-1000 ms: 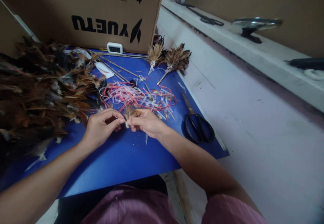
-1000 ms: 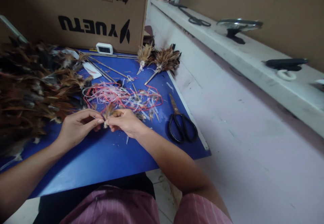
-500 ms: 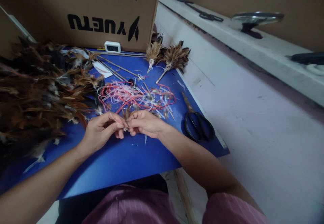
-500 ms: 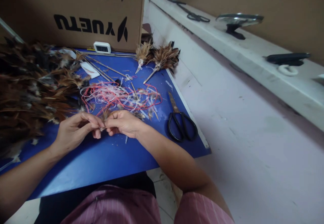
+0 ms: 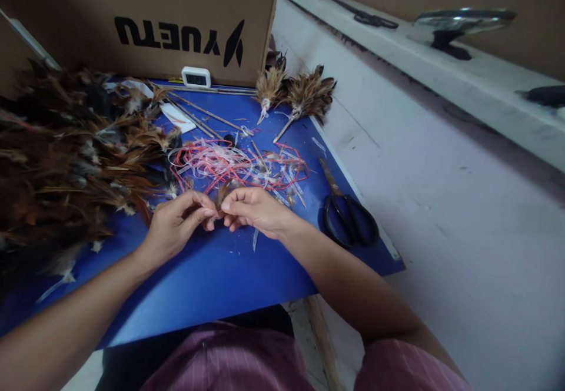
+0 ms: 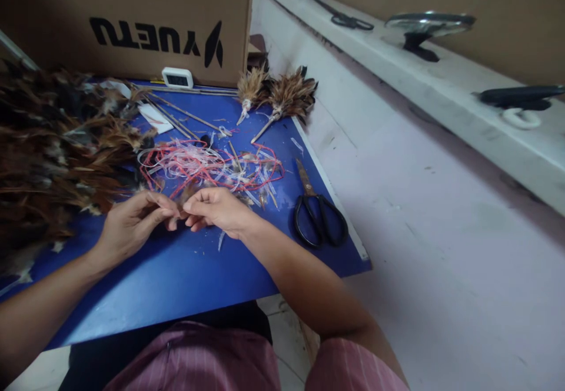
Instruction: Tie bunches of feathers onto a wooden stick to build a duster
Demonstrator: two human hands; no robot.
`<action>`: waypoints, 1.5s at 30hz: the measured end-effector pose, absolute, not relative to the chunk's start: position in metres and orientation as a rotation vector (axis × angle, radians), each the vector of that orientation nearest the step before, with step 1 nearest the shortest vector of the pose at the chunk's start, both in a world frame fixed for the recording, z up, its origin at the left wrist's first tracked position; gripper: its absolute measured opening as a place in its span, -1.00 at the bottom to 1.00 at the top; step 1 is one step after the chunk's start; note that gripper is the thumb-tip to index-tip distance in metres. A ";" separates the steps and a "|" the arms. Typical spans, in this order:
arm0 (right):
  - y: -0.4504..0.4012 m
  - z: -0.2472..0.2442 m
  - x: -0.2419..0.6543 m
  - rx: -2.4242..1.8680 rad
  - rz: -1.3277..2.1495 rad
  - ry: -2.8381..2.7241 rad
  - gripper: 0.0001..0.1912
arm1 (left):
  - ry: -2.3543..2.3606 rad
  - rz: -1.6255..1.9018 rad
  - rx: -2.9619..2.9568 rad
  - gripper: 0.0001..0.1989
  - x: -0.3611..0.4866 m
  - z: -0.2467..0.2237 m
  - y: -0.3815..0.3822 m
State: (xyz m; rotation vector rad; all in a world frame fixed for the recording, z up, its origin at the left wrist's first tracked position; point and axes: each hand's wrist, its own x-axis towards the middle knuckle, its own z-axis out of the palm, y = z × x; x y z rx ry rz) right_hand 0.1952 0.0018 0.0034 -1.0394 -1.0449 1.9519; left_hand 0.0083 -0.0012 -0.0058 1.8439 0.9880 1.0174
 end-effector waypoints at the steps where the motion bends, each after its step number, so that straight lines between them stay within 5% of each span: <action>1: 0.001 0.004 0.195 -1.070 1.917 -1.082 -0.84 | 1.000 1.001 1.852 -0.90 0.008 -0.007 0.000; 37: -0.006 0.002 0.205 -1.354 0.913 -1.880 -0.93 | 1.177 0.815 1.570 -0.81 0.011 -0.015 0.006; 45: -0.009 -0.001 0.199 -1.412 0.645 -2.147 -0.80 | 1.222 0.697 1.572 -0.83 0.010 -0.009 0.008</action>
